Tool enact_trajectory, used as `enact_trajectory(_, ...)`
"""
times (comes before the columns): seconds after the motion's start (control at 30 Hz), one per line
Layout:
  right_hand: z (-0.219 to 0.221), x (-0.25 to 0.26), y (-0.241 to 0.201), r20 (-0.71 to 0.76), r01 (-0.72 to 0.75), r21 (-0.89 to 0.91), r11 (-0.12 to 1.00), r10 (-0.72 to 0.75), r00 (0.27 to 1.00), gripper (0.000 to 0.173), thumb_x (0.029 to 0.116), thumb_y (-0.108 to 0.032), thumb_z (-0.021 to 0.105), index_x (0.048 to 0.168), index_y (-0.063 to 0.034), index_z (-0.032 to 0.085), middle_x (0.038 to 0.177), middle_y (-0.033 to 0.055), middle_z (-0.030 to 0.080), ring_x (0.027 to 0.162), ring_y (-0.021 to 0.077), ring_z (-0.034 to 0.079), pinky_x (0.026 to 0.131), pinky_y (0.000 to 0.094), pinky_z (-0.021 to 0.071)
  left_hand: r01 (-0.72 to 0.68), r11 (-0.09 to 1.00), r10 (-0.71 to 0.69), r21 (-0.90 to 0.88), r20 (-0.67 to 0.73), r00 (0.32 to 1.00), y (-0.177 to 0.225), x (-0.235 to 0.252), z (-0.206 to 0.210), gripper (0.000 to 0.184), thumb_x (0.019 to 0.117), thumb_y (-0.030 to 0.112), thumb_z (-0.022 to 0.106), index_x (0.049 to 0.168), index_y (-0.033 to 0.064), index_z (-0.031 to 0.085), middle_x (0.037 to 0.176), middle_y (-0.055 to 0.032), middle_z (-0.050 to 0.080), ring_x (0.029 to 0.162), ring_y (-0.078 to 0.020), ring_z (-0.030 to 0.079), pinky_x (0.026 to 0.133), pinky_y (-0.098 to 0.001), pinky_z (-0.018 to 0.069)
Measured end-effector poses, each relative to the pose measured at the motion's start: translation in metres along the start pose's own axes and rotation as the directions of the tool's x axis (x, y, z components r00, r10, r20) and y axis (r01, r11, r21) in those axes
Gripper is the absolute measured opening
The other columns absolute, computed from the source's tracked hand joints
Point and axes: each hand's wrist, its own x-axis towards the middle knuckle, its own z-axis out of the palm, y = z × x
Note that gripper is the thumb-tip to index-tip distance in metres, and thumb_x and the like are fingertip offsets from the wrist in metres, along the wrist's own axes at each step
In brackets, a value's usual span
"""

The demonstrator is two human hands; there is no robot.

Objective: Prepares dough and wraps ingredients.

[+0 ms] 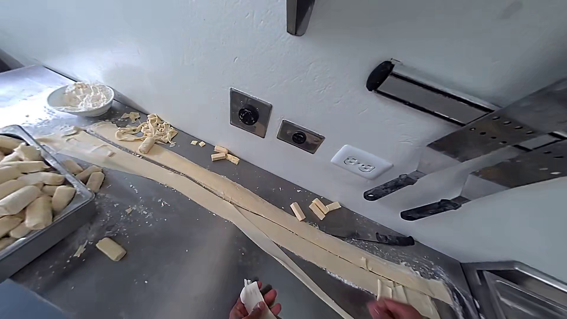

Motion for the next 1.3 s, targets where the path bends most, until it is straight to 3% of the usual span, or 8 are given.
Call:
enact_trajectory(0.3,0.061,0.194,-0.17,-0.266,0.107,-0.296,0.949,-0.19,0.945,0.036,0.0997,-0.009,0.063,0.132,0.0075,0.062,0.128,0.0306,0.062,0.122,0.0464,0.059,0.105,0.0593,0.0452,-0.176,0.983,0.181,0.048,-0.17,0.969,0.034,0.007,-0.007,0.033,0.1129,0.017,0.029,0.127,-0.0015,0.052,0.1,-0.0141,0.077,0.088,-0.0242,0.077,0.076,-0.0355,0.0638)
enact_trajectory(0.47,0.105,0.127,-0.176,-0.331,0.329,-0.151,0.932,-0.362,0.871,0.025,0.0965,-0.009,0.064,0.118,0.0028,0.07,0.106,0.0197,0.069,0.09,0.0312,0.069,0.081,0.0493,0.0589,-0.26,0.956,0.284,0.133,-0.203,0.937,0.053,0.021,-0.023,0.021,0.1069,0.001,0.044,0.121,-0.0076,0.056,0.107,-0.0145,0.075,0.097,-0.0192,0.075,0.083,-0.0316,0.0612)
enact_trajectory(0.73,0.246,0.048,-0.159,-0.418,0.51,-0.097,0.855,-0.5,0.758,0.055,0.0843,-0.004,0.073,0.135,0.0099,0.059,0.101,0.0146,0.074,0.093,0.0287,0.073,0.089,0.0383,0.0593,-0.345,0.908,0.391,0.239,-0.182,0.902,0.06,0.021,-0.03,0.017,0.1071,0.002,0.044,0.118,-0.0084,0.052,0.108,-0.0167,0.074,0.097,-0.0192,0.074,0.083,-0.0319,0.0603)
enact_trajectory(0.83,0.249,0.051,-0.157,-0.445,0.524,-0.07,0.849,-0.497,0.745,0.061,0.0879,-0.006,0.072,0.141,0.0147,0.05,0.11,0.0173,0.074,0.1,0.0303,0.073,0.095,0.0398,0.0572,-0.593,0.665,0.604,0.454,0.14,0.784,0.044,0.015,-0.039,0.015,0.1009,0.001,0.049,0.1,-0.0089,0.061,0.105,-0.0142,0.076,0.105,-0.0179,0.073,0.097,-0.0332,0.0567)
enact_trajectory(0.9,0.249,0.05,-0.15,-0.473,0.523,-0.016,0.852,-0.467,0.747,0.066,0.0878,0.0,0.067,0.146,0.0183,0.041,0.128,0.0264,0.067,0.116,0.0358,0.069,0.105,0.0423,0.0523,-0.713,0.354,0.57,0.606,0.464,0.678,0.024,0.012,-0.046,0.022,0.0962,0.01,0.059,0.096,-0.0052,0.075,0.119,-0.0148,0.074,0.13,-0.0286,0.061,0.122,-0.0504,0.0314)
enact_trajectory(1.03,0.233,0.04,-0.119,-0.518,0.455,-0.044,0.889,-0.41,0.75,0.086,0.0742,-0.004,0.08,0.147,0.0163,0.039,0.112,0.018,0.071,0.105,0.0336,0.068,0.095,0.0441,0.0555,-0.685,-0.313,0.444,0.658,0.739,0.507,0.004,0.027,-0.057,0.032,0.0985,0.028,0.057,0.099,0.0068,0.081,0.136,-0.0158,0.065,0.134,-0.0455,0.053,0.112,-0.0744,0.0269)
enact_trajectory(1.2,0.198,0.049,-0.135,-0.115,0.437,0.193,0.879,-0.422,0.899,0.07,0.0927,-0.006,0.069,0.154,0.007,0.037,0.137,0.0186,0.063,0.128,0.0273,0.06,0.112,0.0387,0.0461,-0.721,-0.213,0.57,0.659,0.683,0.457,0.024,0.019,-0.051,0.016,0.0869,0.003,0.067,0.098,-0.0042,0.076,0.116,-0.0185,0.074,0.117,-0.0366,0.068,0.105,-0.0534,0.0502)
enact_trajectory(1.3,0.184,0.085,-0.169,0.354,0.184,0.435,0.881,-0.355,0.865,0.047,0.0996,-0.011,0.066,0.142,0.0036,0.052,0.121,0.0155,0.067,0.105,0.0175,0.067,0.097,0.0345,0.0538,-0.713,-0.164,0.676,0.682,0.604,0.422,0.056,0.01,-0.046,0.027,0.0814,0.005,0.075,0.102,-0.011,0.066,0.108,-0.0234,0.073,0.103,-0.0291,0.073,0.091,-0.0394,0.0593)
